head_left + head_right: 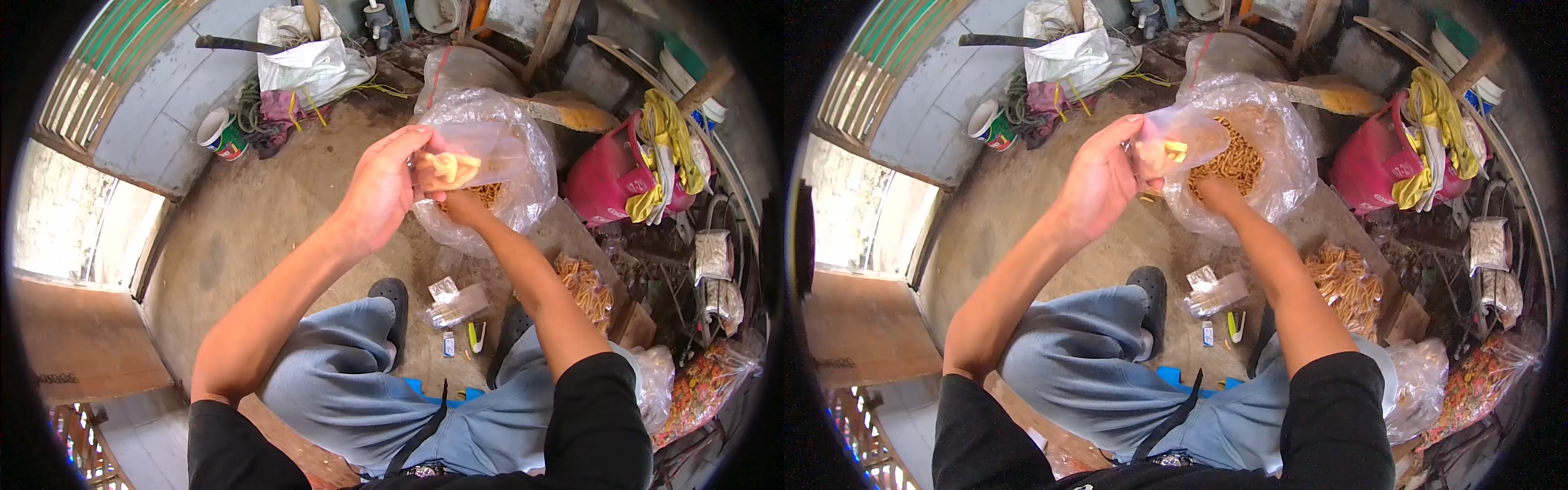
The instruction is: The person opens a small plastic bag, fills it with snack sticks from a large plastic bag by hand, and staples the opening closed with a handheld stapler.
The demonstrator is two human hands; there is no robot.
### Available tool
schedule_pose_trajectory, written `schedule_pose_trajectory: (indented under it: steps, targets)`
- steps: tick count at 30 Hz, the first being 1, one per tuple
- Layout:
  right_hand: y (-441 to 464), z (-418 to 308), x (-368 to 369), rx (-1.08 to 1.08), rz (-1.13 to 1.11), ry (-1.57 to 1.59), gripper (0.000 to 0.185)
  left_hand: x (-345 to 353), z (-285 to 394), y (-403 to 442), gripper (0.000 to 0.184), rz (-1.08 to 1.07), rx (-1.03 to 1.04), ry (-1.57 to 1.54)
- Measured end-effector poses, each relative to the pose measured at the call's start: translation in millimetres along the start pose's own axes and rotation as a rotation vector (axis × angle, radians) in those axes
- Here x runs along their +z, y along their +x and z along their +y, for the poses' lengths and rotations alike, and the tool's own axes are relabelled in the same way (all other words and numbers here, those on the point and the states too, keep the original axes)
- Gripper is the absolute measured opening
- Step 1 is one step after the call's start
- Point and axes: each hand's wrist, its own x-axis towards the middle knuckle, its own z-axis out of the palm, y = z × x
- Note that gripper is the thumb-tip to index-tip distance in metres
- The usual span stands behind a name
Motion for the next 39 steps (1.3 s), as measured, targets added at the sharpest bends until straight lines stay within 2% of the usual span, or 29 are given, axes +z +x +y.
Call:
schedule_pose_trajectory:
  steps: [2, 6, 8, 9, 11, 15, 20, 21, 22, 23, 25, 26, 28, 30, 32, 35, 39]
  targets:
    - [-7.5, -19.5, -16.9, 0.162, -0.152, 0.001, 0.014, 1.7, 0.6, -2.4, 0.021, 0.0, 0.009, -0.007]
    - [-10.3, -13.5, -10.2, 0.219, -0.167, 0.015, 0.015, 1.1, 1.4, -4.7, 0.021, 0.02, 0.009, -0.008]
    - [-9.9, 9.9, 13.8, 0.289, -0.097, 0.189, 0.017, -2.8, 0.9, -5.0, 0.021, 0.004, 0.027, -0.011]
    - [-9.0, 6.2, 6.4, 0.287, -0.096, 0.189, 0.017, -3.4, 1.6, -5.4, 0.021, 0.004, 0.028, -0.01]
    - [-9.3, -4.4, -17.1, 0.431, -0.069, 0.311, 0.018, -3.7, 2.4, -5.6, 0.021, 0.026, 0.012, -0.019]
    - [-4.2, 16.9, -26.9, 0.407, -0.027, 0.352, 0.02, -2.7, 5.1, -9.0, 0.022, 0.029, 0.028, 0.005]
    - [8.1, 22.2, -67.0, 0.418, -0.109, 0.638, 0.025, 1.9, 7.8, -12.9, 0.022, 0.087, 0.034, 0.01]
    - [11.5, 24.6, -78.4, 0.326, -0.048, 0.652, 0.023, 1.6, 8.5, -13.6, 0.022, 0.086, 0.041, 0.004]
    - [15.2, 17.9, -97.6, 0.324, -0.051, 0.642, 0.023, 0.6, 8.7, -14.0, 0.022, 0.066, 0.044, 0.008]
    - [18.4, 4.4, -126.5, 0.228, 0.014, 0.421, 0.023, 0.0, 8.6, -14.4, 0.022, 0.045, 0.048, 0.01]
    - [15.5, -27.8, -184.5, 0.154, 0.146, 0.26, 0.023, 0.5, 8.8, -14.9, 0.022, 0.045, 0.055, -0.002]
    - [11.2, -44.0, -211.7, 0.178, 0.215, 0.321, 0.024, 1.4, 8.8, -15.2, 0.023, 0.048, 0.053, -0.006]
    - [14.0, -56.7, -261.5, 0.195, 0.158, 0.543, 0.023, 4.0, 8.2, -15.2, 0.022, 0.032, 0.061, -0.023]
    - [1.9, -101.2, -312.5, 0.284, 0.26, 0.536, 0.023, 9.5, 9.4, -18.1, 0.022, 0.017, 0.071, -0.038]
    - [-23.3, -144.3, -354.7, 0.229, 0.355, 0.551, 0.024, 17.5, 11.7, -22.0, 0.02, 0.022, 0.068, -0.042]
    - [-72.0, -194.0, -390.3, 0.138, 0.498, 0.522, 0.023, 23.0, 10.7, -23.1, 0.02, -0.017, 0.085, -0.053]
    - [-135.1, -237.1, -394.6, -0.006, 0.593, 0.464, 0.021, 32.5, 10.5, -26.4, 0.02, -0.043, 0.083, -0.068]
